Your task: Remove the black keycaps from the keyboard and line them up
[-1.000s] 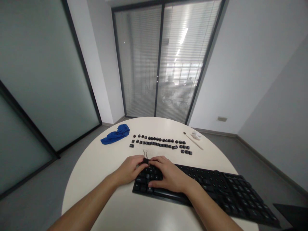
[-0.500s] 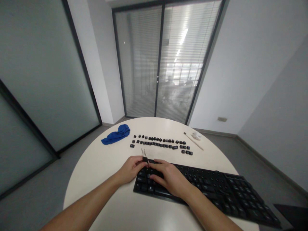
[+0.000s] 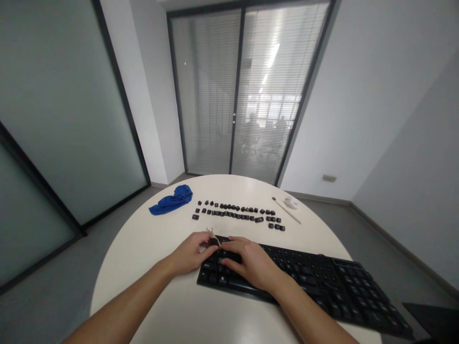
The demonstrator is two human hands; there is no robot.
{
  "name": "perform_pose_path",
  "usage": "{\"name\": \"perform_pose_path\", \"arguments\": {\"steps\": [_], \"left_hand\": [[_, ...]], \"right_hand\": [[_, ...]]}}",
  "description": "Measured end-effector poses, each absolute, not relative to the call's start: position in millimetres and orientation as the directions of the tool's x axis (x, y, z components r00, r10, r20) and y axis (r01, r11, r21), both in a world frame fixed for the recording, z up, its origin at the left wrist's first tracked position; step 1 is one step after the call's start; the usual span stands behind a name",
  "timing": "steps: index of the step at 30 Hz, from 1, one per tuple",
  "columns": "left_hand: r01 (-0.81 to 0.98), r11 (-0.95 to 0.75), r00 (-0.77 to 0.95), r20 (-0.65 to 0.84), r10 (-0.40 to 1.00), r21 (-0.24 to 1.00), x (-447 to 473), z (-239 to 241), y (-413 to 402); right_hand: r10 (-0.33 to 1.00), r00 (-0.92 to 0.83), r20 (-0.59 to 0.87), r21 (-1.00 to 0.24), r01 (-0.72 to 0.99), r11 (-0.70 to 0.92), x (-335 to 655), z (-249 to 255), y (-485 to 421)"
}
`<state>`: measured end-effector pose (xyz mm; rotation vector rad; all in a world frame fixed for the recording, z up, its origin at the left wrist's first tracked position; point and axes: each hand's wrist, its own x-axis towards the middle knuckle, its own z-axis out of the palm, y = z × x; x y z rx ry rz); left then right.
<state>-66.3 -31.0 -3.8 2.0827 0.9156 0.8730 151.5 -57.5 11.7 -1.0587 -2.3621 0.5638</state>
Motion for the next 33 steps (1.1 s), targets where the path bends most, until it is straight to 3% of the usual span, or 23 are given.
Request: {"name": "perform_pose_path", "arguments": {"steps": [6,14,20,26,33], "left_hand": [[0.499,-0.611,0.576,0.291,0.764,0.615,-60.8,8.6,-35.6],[0.561,-0.616,0.626,0.203,0.753,0.554,-60.0,27.6,-31.0],[0.432,-0.603,0.591,0.294,0.751,0.671,-70.7,3.3,-32.7],[0.439,-0.554,0.435,0.372,0.820,0.708,-62.9,-11.3,-37.4],[0.348,-0.477,0.380,0.344,0.858,0.807,-59.2,-11.4,-39.4]], "right_hand": [[0.815,-0.501,0.292,-0.486,0.656,0.577,140.5,7.4,-54.3],[0.764,-0.549,0.339,-0.509,0.577,0.639,137.3,5.0,-53.3],[0.770,-0.549,0.325,-0.508,0.585,0.632,135.8,6.1,-53.2],[0.787,-0.528,0.318,-0.493,0.618,0.613,135.6,5.2,-54.1],[0.824,-0.470,0.317,-0.517,0.643,0.566,135.5,0.7,-54.1]]}}
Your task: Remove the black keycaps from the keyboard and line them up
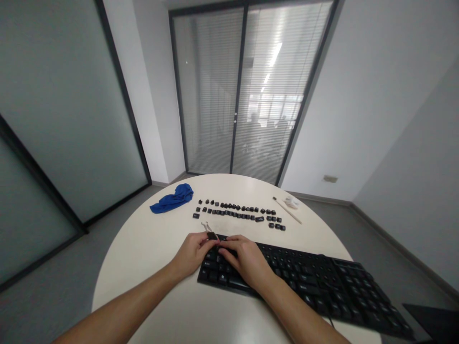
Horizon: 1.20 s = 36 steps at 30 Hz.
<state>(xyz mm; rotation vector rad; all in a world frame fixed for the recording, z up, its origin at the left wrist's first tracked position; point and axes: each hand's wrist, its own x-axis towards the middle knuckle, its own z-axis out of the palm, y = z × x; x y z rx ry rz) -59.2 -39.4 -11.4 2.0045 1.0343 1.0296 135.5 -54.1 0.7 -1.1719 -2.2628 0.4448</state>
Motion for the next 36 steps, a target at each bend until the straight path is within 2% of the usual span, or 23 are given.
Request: {"name": "perform_pose_path", "arguments": {"steps": [10,19,25,31,36], "left_hand": [[0.226,-0.396,0.310,0.319,0.896,0.890,-54.5,-12.5,-38.9],[0.256,-0.506,0.353,0.408,0.842,0.824,-49.9,-6.2,-41.4],[0.244,-0.502,0.365,0.401,0.840,0.830,-53.7,-8.2,-39.5],[0.189,-0.572,0.417,0.462,0.783,0.798,-59.8,-14.2,-33.9],[0.194,-0.616,0.462,0.483,0.744,0.764,-63.6,-15.8,-32.2]], "right_hand": [[0.841,-0.412,0.350,-0.585,0.606,0.540,135.9,-0.6,-55.5],[0.881,-0.357,0.310,-0.651,0.597,0.470,137.3,-0.7,-53.7],[0.850,-0.392,0.352,-0.666,0.533,0.522,137.7,2.0,-54.6],[0.887,-0.315,0.337,-0.716,0.527,0.458,138.2,2.2,-53.3],[0.895,-0.316,0.314,-0.772,0.465,0.435,139.0,2.6,-53.4]]}}
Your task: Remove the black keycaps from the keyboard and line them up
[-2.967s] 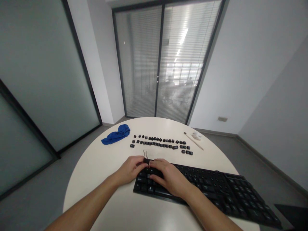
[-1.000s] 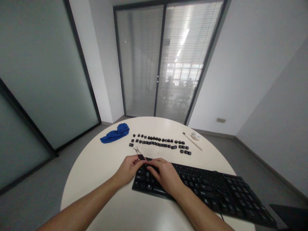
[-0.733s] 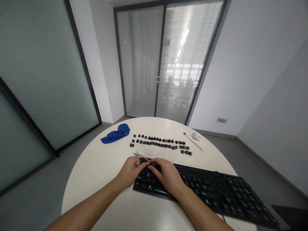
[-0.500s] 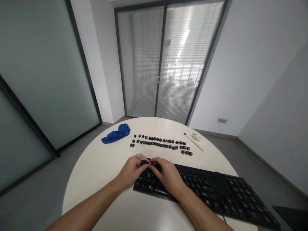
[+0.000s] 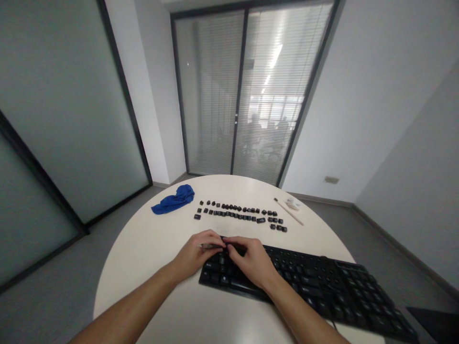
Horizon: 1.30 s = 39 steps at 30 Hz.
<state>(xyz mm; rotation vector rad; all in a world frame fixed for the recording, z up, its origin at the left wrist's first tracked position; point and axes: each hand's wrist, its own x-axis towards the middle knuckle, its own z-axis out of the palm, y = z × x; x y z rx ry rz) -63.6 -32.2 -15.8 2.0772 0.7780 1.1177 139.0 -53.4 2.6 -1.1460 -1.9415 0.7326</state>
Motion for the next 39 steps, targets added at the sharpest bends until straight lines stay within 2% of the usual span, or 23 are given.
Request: {"name": "perform_pose_path", "arguments": {"steps": [6,11,14,20,26,32,35,39], "left_hand": [[0.238,-0.700,0.597,0.467,0.652,0.673,-68.3,-10.9,-34.6],[0.278,-0.748,0.647,0.458,0.610,0.603,-67.6,-8.0,-35.8],[0.302,-0.741,0.640,0.449,0.623,0.599,-66.3,-8.5,-36.2],[0.339,-0.754,0.671,0.417,0.613,0.563,-66.8,-7.1,-37.9],[0.344,-0.745,0.669,0.407,0.622,0.572,-67.4,-5.8,-39.3],[0.335,-0.728,0.623,0.439,0.647,0.598,-68.1,-2.7,-38.4],[0.336,-0.722,0.593,0.460,0.661,0.605,-71.2,-1.9,-37.2],[0.318,-0.753,0.638,0.458,0.619,0.576,-75.6,-3.6,-35.9]], "right_hand": [[0.913,-0.291,0.286,-0.804,0.445,0.394,140.9,-2.2,-49.1],[0.919,-0.273,0.285,-0.748,0.536,0.391,140.4,-4.4,-49.6],[0.918,-0.267,0.294,-0.730,0.557,0.396,140.5,-3.4,-50.4],[0.930,-0.265,0.254,-0.802,0.480,0.356,142.6,-4.3,-46.4],[0.906,-0.250,0.340,-0.764,0.489,0.422,145.0,-7.2,-42.6],[0.923,-0.228,0.311,-0.772,0.505,0.385,145.3,-7.9,-41.2],[0.917,-0.240,0.318,-0.743,0.537,0.398,145.0,-5.4,-40.9],[0.913,-0.256,0.318,-0.690,0.598,0.408,143.0,0.0,-34.6]]}}
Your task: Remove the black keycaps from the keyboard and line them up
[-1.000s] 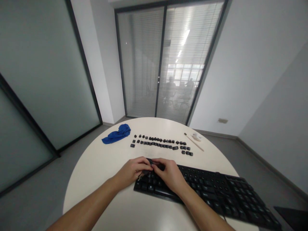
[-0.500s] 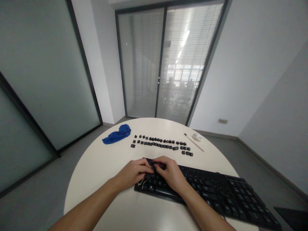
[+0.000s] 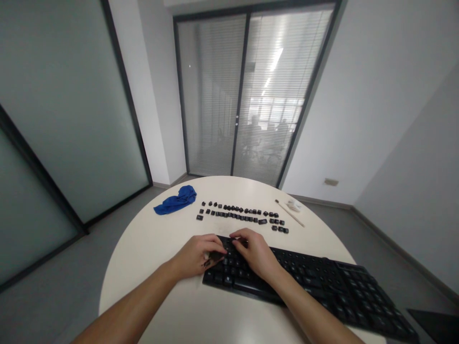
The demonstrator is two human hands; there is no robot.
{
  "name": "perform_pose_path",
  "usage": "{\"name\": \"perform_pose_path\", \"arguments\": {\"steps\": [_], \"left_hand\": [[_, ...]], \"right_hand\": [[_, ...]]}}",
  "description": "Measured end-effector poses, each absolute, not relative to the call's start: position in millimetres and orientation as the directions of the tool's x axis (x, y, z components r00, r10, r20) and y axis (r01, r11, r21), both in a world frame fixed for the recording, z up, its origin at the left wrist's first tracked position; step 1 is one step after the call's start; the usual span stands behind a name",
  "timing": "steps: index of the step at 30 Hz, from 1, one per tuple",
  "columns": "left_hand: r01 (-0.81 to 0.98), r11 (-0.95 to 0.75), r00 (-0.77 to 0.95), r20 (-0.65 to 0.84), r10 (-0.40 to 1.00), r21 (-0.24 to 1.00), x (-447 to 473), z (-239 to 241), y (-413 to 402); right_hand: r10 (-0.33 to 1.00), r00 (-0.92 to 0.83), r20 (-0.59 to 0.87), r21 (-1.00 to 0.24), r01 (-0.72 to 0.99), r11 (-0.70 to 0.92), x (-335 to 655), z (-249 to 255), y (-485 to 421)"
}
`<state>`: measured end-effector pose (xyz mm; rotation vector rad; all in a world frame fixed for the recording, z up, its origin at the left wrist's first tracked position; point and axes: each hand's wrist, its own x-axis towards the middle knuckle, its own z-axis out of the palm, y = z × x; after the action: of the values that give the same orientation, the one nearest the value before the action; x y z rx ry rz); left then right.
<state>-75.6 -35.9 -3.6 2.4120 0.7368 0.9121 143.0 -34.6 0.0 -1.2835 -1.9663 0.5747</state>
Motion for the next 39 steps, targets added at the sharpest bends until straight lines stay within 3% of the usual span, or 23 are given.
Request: {"name": "perform_pose_path", "arguments": {"steps": [14,39], "left_hand": [[0.332,-0.745,0.671,0.410,0.617,0.578,-82.2,-5.3,-34.5],[0.308,-0.711,0.665,0.392,0.636,0.632,-84.6,-3.0,-32.7]], "right_hand": [[0.931,-0.309,0.196,-0.507,0.780,0.366,92.9,2.3,34.5],[0.915,-0.324,0.239,-0.497,0.769,0.402,50.5,-6.7,64.4]]}}
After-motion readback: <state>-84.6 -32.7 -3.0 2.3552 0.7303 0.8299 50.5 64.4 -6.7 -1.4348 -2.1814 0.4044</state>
